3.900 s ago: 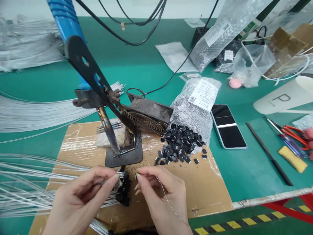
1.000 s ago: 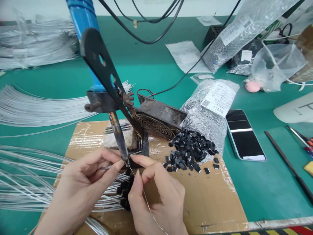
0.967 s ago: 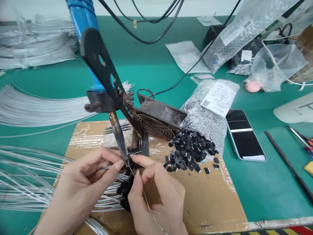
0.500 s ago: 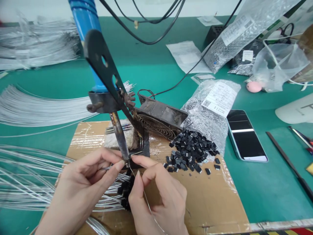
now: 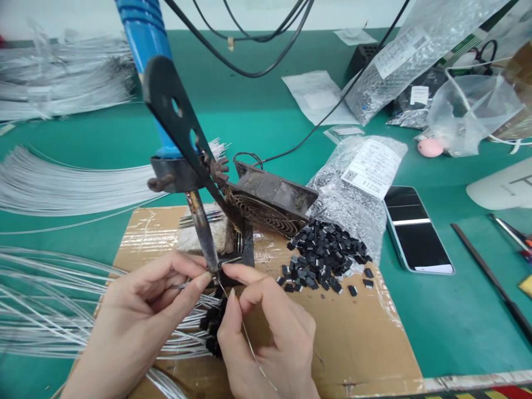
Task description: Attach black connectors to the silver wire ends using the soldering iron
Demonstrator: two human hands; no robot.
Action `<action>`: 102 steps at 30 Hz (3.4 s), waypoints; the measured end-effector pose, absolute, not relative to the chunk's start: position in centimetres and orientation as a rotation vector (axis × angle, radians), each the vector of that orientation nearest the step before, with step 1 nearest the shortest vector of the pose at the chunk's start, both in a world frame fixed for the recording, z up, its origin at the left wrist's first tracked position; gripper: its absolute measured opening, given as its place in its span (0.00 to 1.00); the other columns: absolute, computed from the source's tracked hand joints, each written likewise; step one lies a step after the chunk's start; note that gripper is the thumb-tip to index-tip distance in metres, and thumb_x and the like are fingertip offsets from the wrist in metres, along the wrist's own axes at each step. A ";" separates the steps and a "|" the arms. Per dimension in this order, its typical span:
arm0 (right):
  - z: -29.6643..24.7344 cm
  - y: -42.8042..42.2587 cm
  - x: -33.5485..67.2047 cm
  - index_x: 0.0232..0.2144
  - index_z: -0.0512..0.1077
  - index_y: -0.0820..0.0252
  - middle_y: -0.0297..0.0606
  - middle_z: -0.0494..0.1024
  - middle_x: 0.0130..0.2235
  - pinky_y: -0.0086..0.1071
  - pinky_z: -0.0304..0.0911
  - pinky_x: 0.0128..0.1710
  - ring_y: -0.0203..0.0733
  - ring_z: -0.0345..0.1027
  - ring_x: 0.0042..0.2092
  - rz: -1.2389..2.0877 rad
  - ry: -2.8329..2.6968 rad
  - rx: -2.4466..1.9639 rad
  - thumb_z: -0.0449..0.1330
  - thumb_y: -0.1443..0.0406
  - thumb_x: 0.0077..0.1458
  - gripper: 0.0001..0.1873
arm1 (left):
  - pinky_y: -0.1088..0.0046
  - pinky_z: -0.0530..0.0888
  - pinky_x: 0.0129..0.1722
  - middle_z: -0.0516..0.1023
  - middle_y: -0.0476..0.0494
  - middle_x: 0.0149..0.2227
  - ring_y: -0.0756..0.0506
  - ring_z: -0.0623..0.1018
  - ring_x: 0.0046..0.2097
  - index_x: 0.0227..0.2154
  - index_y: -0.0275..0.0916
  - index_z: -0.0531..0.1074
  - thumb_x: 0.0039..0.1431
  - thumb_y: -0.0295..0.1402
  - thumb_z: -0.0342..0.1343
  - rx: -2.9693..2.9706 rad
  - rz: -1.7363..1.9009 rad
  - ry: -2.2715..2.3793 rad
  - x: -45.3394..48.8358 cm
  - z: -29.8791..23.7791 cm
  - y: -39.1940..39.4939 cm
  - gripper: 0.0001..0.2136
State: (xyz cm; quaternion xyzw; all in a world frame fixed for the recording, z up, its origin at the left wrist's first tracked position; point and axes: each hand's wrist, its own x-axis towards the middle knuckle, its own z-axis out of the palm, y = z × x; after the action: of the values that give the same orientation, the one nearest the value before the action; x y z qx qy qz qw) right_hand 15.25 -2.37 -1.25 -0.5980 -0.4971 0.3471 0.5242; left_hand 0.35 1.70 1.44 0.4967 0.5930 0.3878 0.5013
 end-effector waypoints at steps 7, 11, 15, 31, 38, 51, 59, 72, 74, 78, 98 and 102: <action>-1.2 -2.3 15.3 0.26 0.68 0.54 0.36 0.88 0.46 0.26 0.75 0.40 0.41 0.86 0.44 0.813 -1.210 -1.411 0.64 0.69 0.60 0.12 | 0.84 0.72 0.30 0.83 0.49 0.32 0.52 0.78 0.31 0.28 0.40 0.78 0.60 0.27 0.64 1.200 0.899 1.435 0.3 1.1 1.6 0.05; -1.1 -2.3 15.6 0.26 0.68 0.54 0.40 0.89 0.46 0.26 0.76 0.37 0.43 0.86 0.42 0.793 -1.260 -1.433 0.65 0.69 0.59 0.12 | 0.82 0.72 0.29 0.83 0.48 0.32 0.50 0.78 0.31 0.28 0.40 0.78 0.60 0.28 0.65 1.187 0.897 1.447 0.3 1.1 1.5 0.05; -1.1 -2.2 15.5 0.26 0.68 0.54 0.40 0.89 0.45 0.27 0.77 0.39 0.42 0.86 0.40 0.741 -1.282 -1.437 0.64 0.69 0.60 0.12 | 0.83 0.72 0.29 0.82 0.50 0.29 0.51 0.77 0.29 0.28 0.40 0.79 0.59 0.27 0.64 1.221 0.901 1.446 0.3 1.3 1.6 0.05; -1.2 -2.3 15.1 0.27 0.69 0.53 0.33 0.89 0.45 0.24 0.75 0.39 0.36 0.85 0.37 0.741 -1.246 -1.448 0.64 0.68 0.61 0.11 | 0.84 0.73 0.31 0.83 0.51 0.32 0.51 0.78 0.32 0.27 0.41 0.79 0.58 0.27 0.65 1.136 0.929 1.488 0.7 1.4 1.3 0.05; -1.3 -2.3 15.2 0.27 0.69 0.54 0.32 0.89 0.44 0.21 0.74 0.38 0.34 0.85 0.36 0.707 -1.261 -1.423 0.65 0.70 0.60 0.11 | 0.84 0.74 0.30 0.84 0.50 0.35 0.52 0.80 0.32 0.30 0.41 0.80 0.61 0.26 0.64 1.264 0.905 1.430 0.0 0.8 1.1 0.05; -1.4 -2.4 15.2 0.28 0.70 0.54 0.29 0.89 0.45 0.18 0.73 0.40 0.31 0.85 0.38 0.696 -1.264 -1.404 0.65 0.71 0.60 0.11 | 0.87 0.76 0.32 0.84 0.50 0.32 0.53 0.82 0.32 0.28 0.40 0.80 0.60 0.24 0.63 1.285 0.979 1.403 0.3 0.9 1.2 0.06; -1.5 -2.2 15.2 0.29 0.71 0.54 0.30 0.88 0.44 0.19 0.72 0.43 0.31 0.85 0.40 0.696 -1.260 -1.362 0.65 0.73 0.60 0.11 | 0.87 0.76 0.32 0.85 0.50 0.32 0.53 0.82 0.31 0.28 0.40 0.80 0.59 0.24 0.64 1.262 0.981 1.418 0.3 0.7 1.3 0.06; -1.3 -2.4 15.1 0.29 0.72 0.54 0.29 0.89 0.44 0.18 0.74 0.40 0.29 0.83 0.34 0.646 -1.280 -1.416 0.65 0.70 0.61 0.10 | 0.87 0.76 0.30 0.85 0.49 0.31 0.53 0.82 0.30 0.27 0.39 0.80 0.58 0.25 0.64 1.268 1.008 1.415 0.5 1.0 1.3 0.06; -1.2 -2.4 15.0 0.28 0.71 0.54 0.29 0.89 0.44 0.19 0.74 0.39 0.29 0.82 0.33 0.635 -1.279 -1.419 0.65 0.70 0.61 0.10 | 0.87 0.76 0.29 0.85 0.49 0.32 0.53 0.81 0.30 0.27 0.40 0.79 0.58 0.25 0.63 1.277 1.001 1.424 0.5 0.9 1.2 0.06; -1.4 -2.4 14.8 0.28 0.70 0.54 0.30 0.89 0.43 0.21 0.76 0.40 0.31 0.83 0.34 0.631 -1.271 -1.414 0.63 0.70 0.62 0.10 | 0.86 0.75 0.28 0.85 0.49 0.33 0.53 0.80 0.29 0.28 0.40 0.80 0.59 0.25 0.63 1.293 0.980 1.422 0.4 0.9 1.0 0.06; -1.9 -2.0 14.7 0.30 0.72 0.54 0.36 0.88 0.41 0.29 0.81 0.44 0.39 0.85 0.38 0.512 -1.341 -1.318 0.64 0.74 0.58 0.10 | 0.86 0.77 0.32 0.84 0.50 0.33 0.52 0.82 0.32 0.29 0.40 0.80 0.62 0.24 0.62 1.319 0.953 1.405 0.5 1.0 1.2 0.06; -1.8 -2.0 14.7 0.31 0.72 0.53 0.38 0.89 0.39 0.32 0.83 0.43 0.43 0.86 0.39 0.475 -1.363 -1.330 0.63 0.75 0.59 0.11 | 0.87 0.77 0.33 0.84 0.50 0.33 0.52 0.82 0.33 0.29 0.40 0.79 0.62 0.24 0.62 1.325 0.959 1.400 0.2 0.9 1.0 0.07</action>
State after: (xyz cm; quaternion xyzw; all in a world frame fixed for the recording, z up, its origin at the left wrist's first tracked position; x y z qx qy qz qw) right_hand 14.68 -2.01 -1.75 -0.5632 -0.5773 0.2011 0.5560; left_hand 0.24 1.05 0.88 0.5417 0.5723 0.3921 0.4746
